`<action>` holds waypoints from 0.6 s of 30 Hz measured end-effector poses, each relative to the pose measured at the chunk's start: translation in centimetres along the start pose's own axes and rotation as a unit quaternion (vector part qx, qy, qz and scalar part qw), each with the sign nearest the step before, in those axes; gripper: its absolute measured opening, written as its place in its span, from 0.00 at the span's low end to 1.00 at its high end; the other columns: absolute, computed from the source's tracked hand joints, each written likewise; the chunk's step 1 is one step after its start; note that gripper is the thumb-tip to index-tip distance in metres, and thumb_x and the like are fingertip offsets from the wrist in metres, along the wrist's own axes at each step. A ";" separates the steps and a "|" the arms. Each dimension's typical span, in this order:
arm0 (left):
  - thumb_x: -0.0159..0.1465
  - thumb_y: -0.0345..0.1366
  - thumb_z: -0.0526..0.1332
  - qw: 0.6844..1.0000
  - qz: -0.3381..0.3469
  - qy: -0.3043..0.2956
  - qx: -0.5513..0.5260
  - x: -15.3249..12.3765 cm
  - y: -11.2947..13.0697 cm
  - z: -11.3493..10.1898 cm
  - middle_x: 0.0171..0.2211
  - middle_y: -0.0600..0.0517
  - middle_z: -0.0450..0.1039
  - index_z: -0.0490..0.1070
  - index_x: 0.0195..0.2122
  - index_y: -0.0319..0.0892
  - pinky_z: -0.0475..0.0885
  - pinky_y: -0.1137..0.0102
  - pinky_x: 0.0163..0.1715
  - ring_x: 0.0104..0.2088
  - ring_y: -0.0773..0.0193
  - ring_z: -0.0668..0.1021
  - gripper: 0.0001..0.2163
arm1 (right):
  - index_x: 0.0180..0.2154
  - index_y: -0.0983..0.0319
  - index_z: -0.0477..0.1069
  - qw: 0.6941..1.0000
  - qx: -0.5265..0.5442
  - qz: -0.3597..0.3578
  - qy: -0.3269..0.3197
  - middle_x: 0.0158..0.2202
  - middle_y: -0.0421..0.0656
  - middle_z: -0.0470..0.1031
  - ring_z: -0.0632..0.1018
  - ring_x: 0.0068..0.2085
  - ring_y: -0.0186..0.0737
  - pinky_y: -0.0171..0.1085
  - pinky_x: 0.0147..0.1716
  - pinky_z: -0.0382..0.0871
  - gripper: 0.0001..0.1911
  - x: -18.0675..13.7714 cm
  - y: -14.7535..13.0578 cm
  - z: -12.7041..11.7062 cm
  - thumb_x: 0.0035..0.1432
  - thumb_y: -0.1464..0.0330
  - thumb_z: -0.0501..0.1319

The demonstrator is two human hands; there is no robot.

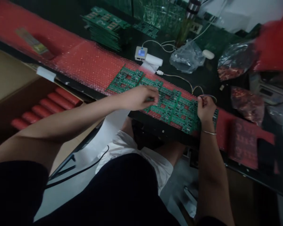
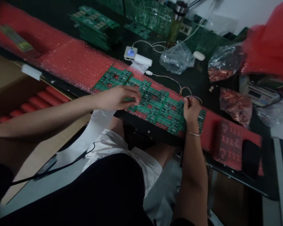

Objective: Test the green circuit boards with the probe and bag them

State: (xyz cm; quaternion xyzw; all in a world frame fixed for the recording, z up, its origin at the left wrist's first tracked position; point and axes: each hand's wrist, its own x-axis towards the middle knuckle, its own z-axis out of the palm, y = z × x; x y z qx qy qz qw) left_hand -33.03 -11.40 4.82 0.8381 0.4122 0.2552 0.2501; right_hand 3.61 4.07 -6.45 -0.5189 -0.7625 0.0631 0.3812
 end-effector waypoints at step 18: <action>0.65 0.29 0.60 0.989 -0.051 -0.063 0.125 20.0 -2.1 14.2 0.51 0.36 0.78 0.84 0.37 0.33 0.70 0.53 0.61 0.53 0.47 0.79 0.11 | 0.41 0.58 0.72 0.995 0.091 0.048 0.015 0.37 0.46 0.80 0.80 0.37 0.43 0.41 0.40 0.75 0.19 0.3 0.5 1.0 0.73 0.52 0.54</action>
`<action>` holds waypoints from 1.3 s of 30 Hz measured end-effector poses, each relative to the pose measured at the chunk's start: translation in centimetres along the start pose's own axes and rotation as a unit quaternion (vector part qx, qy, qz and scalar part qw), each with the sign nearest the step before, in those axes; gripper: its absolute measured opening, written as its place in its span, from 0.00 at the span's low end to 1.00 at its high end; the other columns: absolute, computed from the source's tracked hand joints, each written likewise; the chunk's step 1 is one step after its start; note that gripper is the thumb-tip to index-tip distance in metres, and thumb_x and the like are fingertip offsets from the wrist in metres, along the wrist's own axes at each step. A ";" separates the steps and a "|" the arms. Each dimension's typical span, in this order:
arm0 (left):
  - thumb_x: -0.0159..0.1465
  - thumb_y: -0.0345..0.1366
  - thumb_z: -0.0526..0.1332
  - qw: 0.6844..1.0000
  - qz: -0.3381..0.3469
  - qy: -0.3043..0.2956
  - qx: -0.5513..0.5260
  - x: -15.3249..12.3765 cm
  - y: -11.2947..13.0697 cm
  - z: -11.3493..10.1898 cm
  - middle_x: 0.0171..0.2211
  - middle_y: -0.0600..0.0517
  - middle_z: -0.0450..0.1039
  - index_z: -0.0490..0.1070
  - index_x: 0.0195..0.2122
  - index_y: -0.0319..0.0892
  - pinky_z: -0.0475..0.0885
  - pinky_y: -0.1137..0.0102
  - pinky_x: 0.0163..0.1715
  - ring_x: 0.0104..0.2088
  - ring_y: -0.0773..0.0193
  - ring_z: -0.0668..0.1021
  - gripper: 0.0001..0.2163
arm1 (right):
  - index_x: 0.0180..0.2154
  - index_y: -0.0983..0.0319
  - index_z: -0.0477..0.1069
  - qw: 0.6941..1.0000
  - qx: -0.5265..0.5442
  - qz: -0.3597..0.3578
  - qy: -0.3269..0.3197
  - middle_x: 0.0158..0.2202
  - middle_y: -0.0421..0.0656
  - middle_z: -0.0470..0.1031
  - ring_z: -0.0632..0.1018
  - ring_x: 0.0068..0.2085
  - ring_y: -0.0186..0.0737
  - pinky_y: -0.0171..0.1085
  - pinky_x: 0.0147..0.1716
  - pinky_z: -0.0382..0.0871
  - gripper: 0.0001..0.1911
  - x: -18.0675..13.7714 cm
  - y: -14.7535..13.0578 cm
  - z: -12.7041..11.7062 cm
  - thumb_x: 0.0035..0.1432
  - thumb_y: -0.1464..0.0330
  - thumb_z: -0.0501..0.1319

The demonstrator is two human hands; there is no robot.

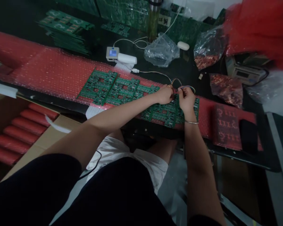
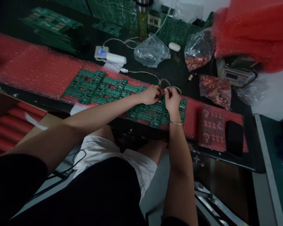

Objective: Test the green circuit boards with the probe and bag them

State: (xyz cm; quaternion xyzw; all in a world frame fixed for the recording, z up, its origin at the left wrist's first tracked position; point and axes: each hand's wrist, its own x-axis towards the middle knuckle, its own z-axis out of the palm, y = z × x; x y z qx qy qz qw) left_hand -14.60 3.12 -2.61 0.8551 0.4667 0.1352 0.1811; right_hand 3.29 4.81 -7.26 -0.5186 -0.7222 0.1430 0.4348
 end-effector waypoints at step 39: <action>0.72 0.37 0.53 0.971 -0.165 0.155 0.075 -34.1 -8.7 -6.8 0.49 0.42 0.75 0.75 0.47 0.40 0.75 0.55 0.58 0.51 0.55 0.75 0.12 | 0.37 0.57 0.77 0.988 -0.062 -0.093 -0.102 0.39 0.49 0.85 0.83 0.43 0.52 0.50 0.48 0.77 0.20 -9.6 -5.3 -5.4 0.72 0.50 0.58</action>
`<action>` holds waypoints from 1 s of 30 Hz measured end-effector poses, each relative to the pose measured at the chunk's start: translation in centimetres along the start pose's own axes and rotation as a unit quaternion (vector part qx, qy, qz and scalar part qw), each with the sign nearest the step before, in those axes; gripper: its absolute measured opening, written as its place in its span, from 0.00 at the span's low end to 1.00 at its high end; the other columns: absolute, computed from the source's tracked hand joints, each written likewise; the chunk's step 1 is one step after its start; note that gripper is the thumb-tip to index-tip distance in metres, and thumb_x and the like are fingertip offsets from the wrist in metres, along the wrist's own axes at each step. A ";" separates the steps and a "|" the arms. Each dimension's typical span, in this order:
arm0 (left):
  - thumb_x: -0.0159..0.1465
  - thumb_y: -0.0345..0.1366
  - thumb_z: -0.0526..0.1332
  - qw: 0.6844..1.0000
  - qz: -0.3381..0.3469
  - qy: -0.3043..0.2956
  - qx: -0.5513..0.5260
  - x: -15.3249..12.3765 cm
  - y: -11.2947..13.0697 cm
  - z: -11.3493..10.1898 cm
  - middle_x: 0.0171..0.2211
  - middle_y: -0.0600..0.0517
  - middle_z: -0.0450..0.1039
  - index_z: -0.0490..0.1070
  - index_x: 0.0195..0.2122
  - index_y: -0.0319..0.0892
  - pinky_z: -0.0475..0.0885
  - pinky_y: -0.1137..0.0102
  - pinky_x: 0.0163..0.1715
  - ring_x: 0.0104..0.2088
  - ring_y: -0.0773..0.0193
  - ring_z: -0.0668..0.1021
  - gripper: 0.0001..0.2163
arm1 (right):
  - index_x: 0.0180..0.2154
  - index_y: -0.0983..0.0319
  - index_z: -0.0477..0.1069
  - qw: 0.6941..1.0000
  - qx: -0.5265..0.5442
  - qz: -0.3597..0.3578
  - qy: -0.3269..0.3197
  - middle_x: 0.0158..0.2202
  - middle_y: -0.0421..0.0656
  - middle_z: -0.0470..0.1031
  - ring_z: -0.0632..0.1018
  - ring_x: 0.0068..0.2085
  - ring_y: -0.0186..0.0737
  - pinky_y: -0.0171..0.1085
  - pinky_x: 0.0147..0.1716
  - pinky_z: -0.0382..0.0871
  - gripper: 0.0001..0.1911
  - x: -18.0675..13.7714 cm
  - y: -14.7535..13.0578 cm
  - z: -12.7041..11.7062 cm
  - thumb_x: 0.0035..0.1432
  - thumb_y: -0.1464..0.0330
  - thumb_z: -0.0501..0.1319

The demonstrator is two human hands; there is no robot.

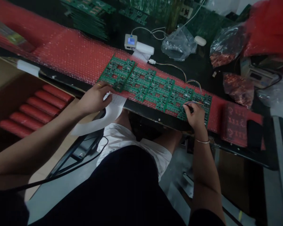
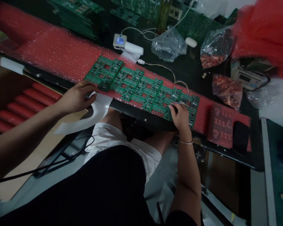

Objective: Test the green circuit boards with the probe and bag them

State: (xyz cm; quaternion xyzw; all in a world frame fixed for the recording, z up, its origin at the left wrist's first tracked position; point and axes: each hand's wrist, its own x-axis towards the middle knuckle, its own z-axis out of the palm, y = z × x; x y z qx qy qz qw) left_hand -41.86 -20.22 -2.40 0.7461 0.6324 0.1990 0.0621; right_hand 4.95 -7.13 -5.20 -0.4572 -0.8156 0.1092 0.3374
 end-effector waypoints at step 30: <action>0.72 0.44 0.63 0.987 0.028 0.061 -0.146 -3.6 -2.3 2.5 0.42 0.44 0.82 0.82 0.35 0.42 0.78 0.65 0.49 0.44 0.58 0.82 0.14 | 0.36 0.57 0.74 0.999 -0.003 -0.026 0.033 0.38 0.49 0.83 0.82 0.42 0.51 0.50 0.49 0.75 0.17 -0.6 0.9 0.6 0.70 0.52 0.61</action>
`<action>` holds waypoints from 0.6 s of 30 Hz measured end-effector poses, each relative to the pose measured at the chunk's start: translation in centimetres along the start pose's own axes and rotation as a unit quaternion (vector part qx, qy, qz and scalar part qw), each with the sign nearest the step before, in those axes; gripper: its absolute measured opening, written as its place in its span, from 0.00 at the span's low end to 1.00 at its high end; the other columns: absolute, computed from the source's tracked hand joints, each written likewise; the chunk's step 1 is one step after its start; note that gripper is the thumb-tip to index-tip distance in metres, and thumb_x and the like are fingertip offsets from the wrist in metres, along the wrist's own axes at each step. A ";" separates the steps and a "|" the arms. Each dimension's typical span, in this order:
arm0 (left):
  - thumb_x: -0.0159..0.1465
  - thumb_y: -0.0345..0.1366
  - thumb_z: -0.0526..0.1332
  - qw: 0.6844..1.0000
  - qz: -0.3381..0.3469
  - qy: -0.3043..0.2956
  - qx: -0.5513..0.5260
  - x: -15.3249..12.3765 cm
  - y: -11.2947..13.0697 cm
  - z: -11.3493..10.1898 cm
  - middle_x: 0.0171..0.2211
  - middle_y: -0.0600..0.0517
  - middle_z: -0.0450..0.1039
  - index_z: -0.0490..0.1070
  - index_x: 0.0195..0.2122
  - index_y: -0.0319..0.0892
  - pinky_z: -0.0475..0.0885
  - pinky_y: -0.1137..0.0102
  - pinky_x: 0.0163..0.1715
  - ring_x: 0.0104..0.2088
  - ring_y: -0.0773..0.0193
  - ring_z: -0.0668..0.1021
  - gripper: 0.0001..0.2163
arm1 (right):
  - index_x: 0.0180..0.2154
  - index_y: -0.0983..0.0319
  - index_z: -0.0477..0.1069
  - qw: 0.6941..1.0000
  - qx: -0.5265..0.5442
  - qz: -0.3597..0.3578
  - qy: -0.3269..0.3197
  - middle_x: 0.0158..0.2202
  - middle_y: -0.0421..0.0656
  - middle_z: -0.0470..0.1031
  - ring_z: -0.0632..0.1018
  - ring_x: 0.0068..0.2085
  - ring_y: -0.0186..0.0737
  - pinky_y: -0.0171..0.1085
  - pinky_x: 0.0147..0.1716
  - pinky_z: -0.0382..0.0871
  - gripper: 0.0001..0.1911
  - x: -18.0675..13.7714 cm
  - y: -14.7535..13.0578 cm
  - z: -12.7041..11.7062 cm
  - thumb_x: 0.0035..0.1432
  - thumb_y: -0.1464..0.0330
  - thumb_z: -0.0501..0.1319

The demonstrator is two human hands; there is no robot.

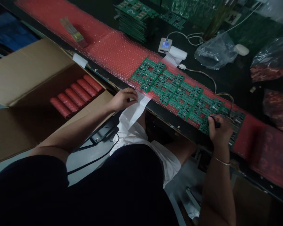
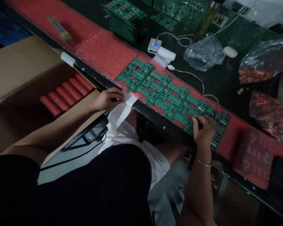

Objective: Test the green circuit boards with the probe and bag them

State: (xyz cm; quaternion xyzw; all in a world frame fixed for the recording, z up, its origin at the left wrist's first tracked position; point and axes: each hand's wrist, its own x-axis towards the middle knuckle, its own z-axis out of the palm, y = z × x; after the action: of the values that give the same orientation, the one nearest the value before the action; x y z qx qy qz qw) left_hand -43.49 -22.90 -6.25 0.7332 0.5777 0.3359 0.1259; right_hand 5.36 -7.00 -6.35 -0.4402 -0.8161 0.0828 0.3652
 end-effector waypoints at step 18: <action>0.66 0.26 0.62 0.971 0.157 -0.168 -0.060 16.2 19.5 18.2 0.45 0.43 0.77 0.82 0.35 0.41 0.75 0.54 0.56 0.50 0.51 0.79 0.09 | 0.37 0.58 0.75 0.983 0.119 0.131 0.044 0.38 0.46 0.83 0.82 0.41 0.45 0.45 0.46 0.77 0.22 0.5 -1.0 -0.1 0.69 0.47 0.60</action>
State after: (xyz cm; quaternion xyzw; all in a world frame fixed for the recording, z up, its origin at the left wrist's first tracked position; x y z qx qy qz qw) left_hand -15.27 -9.94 -2.95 0.8521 0.4044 0.2572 0.2104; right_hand 4.58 -7.23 -5.54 -0.4998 -0.7187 0.2073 0.4367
